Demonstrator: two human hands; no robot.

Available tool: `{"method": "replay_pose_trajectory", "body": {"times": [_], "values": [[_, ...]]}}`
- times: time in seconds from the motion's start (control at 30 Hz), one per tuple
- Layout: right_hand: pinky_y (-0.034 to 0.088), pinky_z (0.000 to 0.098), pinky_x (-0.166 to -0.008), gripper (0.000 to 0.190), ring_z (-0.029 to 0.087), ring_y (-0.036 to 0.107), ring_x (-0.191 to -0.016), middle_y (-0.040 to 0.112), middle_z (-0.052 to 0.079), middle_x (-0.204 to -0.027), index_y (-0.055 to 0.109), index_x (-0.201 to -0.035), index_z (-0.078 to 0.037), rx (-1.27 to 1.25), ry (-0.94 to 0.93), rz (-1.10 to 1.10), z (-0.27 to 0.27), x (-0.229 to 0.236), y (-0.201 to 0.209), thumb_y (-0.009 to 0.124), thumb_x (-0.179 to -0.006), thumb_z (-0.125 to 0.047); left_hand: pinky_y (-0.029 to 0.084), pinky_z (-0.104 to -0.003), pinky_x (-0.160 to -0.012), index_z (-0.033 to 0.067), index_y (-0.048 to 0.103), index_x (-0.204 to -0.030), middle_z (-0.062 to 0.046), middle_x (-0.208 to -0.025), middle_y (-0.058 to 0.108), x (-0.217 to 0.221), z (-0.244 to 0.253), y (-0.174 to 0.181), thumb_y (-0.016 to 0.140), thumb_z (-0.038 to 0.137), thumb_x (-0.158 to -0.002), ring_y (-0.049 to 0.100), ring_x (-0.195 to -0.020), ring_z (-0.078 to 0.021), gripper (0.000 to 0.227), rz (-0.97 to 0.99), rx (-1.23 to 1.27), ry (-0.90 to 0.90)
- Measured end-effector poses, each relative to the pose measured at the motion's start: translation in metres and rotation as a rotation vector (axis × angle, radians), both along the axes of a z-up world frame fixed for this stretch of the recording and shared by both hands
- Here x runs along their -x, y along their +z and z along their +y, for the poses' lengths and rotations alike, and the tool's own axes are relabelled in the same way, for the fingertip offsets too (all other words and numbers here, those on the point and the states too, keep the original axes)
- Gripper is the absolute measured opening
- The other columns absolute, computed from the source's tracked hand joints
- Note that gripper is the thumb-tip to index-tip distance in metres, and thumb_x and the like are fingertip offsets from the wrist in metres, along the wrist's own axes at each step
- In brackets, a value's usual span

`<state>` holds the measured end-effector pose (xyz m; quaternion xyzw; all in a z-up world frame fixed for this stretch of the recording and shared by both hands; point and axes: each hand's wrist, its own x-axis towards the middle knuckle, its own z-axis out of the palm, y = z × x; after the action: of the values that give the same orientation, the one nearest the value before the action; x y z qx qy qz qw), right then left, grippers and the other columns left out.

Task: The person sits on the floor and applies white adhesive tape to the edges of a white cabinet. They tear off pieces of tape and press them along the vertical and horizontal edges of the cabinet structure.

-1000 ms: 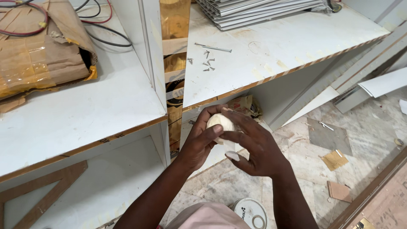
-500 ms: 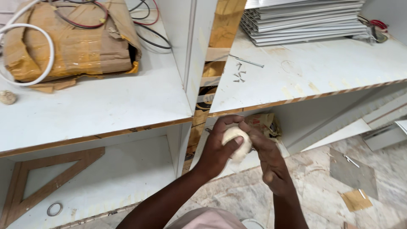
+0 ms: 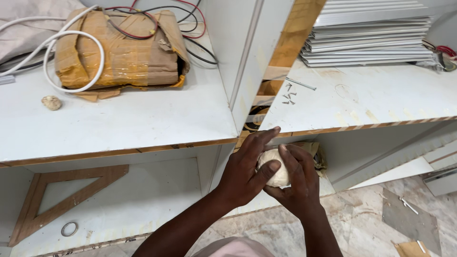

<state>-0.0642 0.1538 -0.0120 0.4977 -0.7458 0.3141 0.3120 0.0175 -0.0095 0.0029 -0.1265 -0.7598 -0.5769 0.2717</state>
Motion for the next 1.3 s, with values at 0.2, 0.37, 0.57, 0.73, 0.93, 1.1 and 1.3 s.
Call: {"method": "replay_pose_trajectory", "body": {"times": [0.2,0.37,0.57,0.73,0.93,1.1,1.3], "values": [[0.058,0.0463,-0.097,0.092,0.037,0.063,-0.124,0.054,0.018,-0.139,0.033,-0.149,-0.014,0.057,0.087,0.14,-0.03,-0.008,0.002,0.092,-0.079,-0.027,0.057,-0.041,-0.105,0.0065,0.065,-0.132,-0.015,-0.132,0.067,-0.006,-0.012,0.003,0.061,0.039,-0.107,0.068,-0.126,-0.0305,0.041,0.256,-0.095,0.069],[0.059,0.0424,-0.092,0.096,0.036,0.062,-0.119,0.046,0.023,-0.146,0.034,-0.148,-0.011,0.067,0.247,0.032,-0.047,-0.019,0.019,0.085,-0.072,-0.038,0.059,-0.038,-0.096,0.0065,0.072,-0.107,-0.009,-0.109,0.075,-0.001,-0.058,0.037,0.067,0.02,-0.099,0.074,-0.108,-0.0224,0.017,0.249,-0.003,0.188],[0.063,0.0323,-0.086,0.057,0.019,0.071,-0.106,0.051,0.018,-0.15,0.053,-0.139,-0.007,0.059,0.234,-0.174,-0.051,-0.022,0.013,0.081,-0.091,-0.021,0.049,-0.041,-0.11,0.0142,0.071,-0.126,-0.005,-0.126,0.069,0.047,-0.109,0.097,0.073,0.015,-0.096,0.063,-0.123,-0.0232,0.03,0.447,0.232,0.518],[0.063,0.0326,-0.08,0.043,0.022,0.069,-0.108,0.054,0.017,-0.147,0.065,-0.123,-0.003,0.012,0.227,-0.197,-0.051,-0.024,0.009,0.081,-0.088,-0.021,0.05,-0.039,-0.107,0.0179,0.071,-0.126,0.0,-0.127,0.068,0.075,-0.112,0.106,0.078,0.015,-0.091,0.062,-0.122,-0.0214,0.036,0.376,0.2,0.411],[0.062,0.0324,-0.079,0.036,0.024,0.069,-0.112,0.057,0.017,-0.144,0.068,-0.117,-0.001,0.015,0.217,-0.24,-0.051,-0.019,0.005,0.08,-0.088,-0.018,0.052,-0.037,-0.101,0.0172,0.07,-0.121,0.002,-0.12,0.069,0.075,-0.107,0.102,0.08,0.015,-0.089,0.062,-0.114,-0.0194,0.034,0.348,0.175,0.419],[0.062,0.033,-0.083,0.038,0.022,0.069,-0.112,0.053,0.019,-0.148,0.067,-0.12,-0.002,0.067,0.18,-0.226,-0.053,-0.014,0.003,0.081,-0.088,-0.016,0.051,-0.037,-0.101,0.0165,0.071,-0.114,0.003,-0.116,0.07,0.077,-0.109,0.104,0.08,0.014,-0.088,0.062,-0.114,-0.0182,0.028,0.378,0.206,0.404],[0.056,0.0445,-0.103,0.049,0.04,0.052,-0.14,0.038,0.024,-0.159,0.062,-0.132,-0.004,0.049,-0.03,0.132,-0.064,0.002,0.035,0.081,-0.088,-0.015,0.051,-0.037,-0.102,0.0149,0.072,-0.11,0.002,-0.114,0.071,0.078,-0.113,0.105,0.08,0.012,-0.087,0.064,-0.113,-0.0181,0.024,0.377,0.189,0.368]]}}
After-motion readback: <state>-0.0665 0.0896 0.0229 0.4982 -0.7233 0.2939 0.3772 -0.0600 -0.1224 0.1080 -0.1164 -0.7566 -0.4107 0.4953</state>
